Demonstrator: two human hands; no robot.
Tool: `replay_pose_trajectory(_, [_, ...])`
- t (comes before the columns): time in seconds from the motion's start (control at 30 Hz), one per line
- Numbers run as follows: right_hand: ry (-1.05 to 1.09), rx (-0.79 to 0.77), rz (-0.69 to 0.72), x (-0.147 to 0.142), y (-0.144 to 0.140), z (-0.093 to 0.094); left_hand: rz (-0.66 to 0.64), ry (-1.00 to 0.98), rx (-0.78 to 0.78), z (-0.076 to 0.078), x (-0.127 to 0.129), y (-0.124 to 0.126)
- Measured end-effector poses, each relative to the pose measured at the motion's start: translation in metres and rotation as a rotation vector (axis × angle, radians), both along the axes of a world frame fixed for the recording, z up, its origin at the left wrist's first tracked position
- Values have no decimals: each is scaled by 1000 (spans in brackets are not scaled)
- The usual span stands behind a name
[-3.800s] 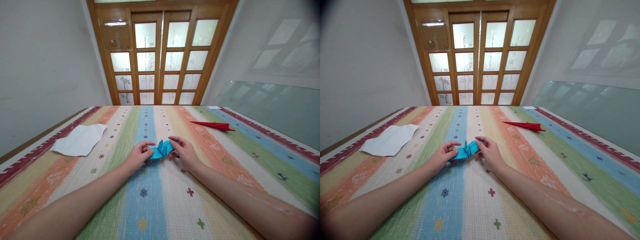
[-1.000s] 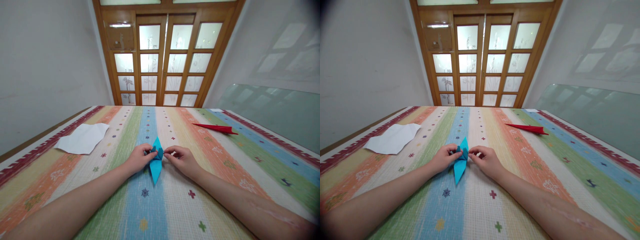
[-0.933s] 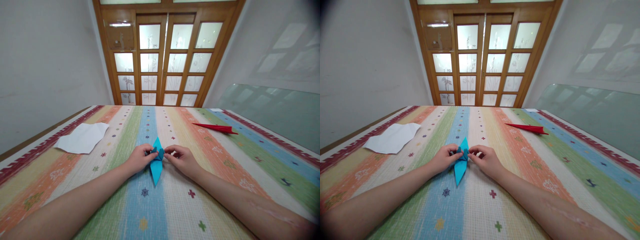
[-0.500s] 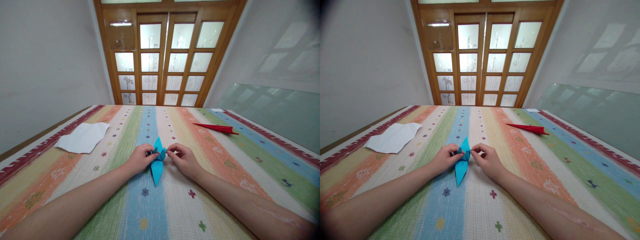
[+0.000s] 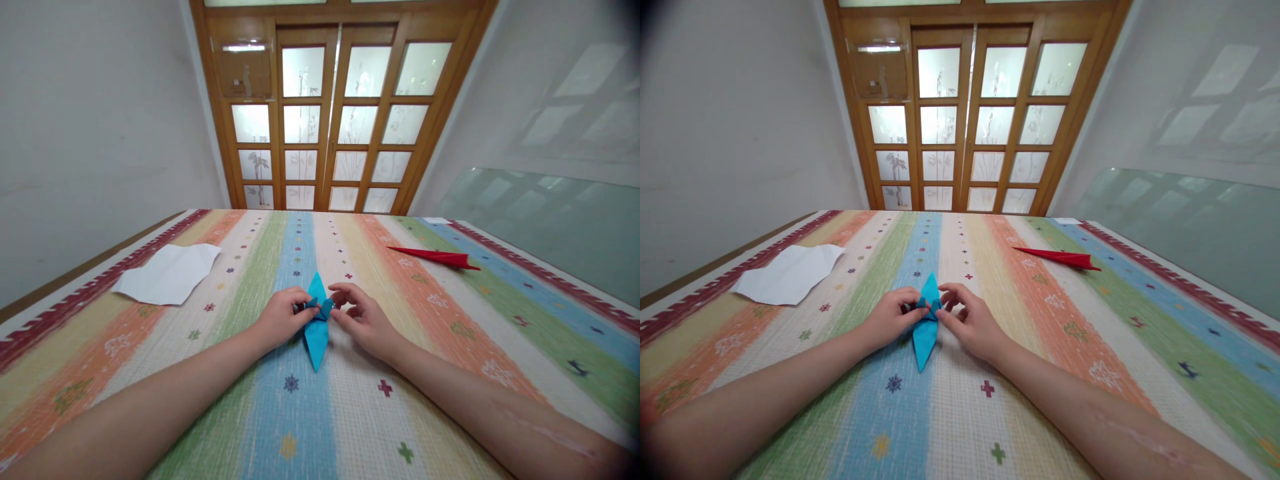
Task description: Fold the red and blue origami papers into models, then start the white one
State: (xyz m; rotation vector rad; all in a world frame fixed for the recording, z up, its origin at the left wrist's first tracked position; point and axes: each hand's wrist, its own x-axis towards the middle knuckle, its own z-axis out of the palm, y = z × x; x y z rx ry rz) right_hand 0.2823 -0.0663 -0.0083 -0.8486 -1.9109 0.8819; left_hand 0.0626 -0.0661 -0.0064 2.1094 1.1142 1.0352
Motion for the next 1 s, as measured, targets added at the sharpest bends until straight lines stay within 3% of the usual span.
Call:
replay_pose_trajectory(0.27, [-159,104,-47,-4,3,0,-32,-16,0,-1,1,-1])
replay_pose_trajectory(0.67, [-67,80,-119,1,5,-1,2,-134,-75,-3,-2,5])
replay_pose_trajectory(0.9, [0,41,-137,2,7,-1,2,-273,-228,-3,-4,7])
replay_pose_trajectory(1.0, [-8,32,-125,3,7,-2,-8,-242,-219,-2,-4,7])
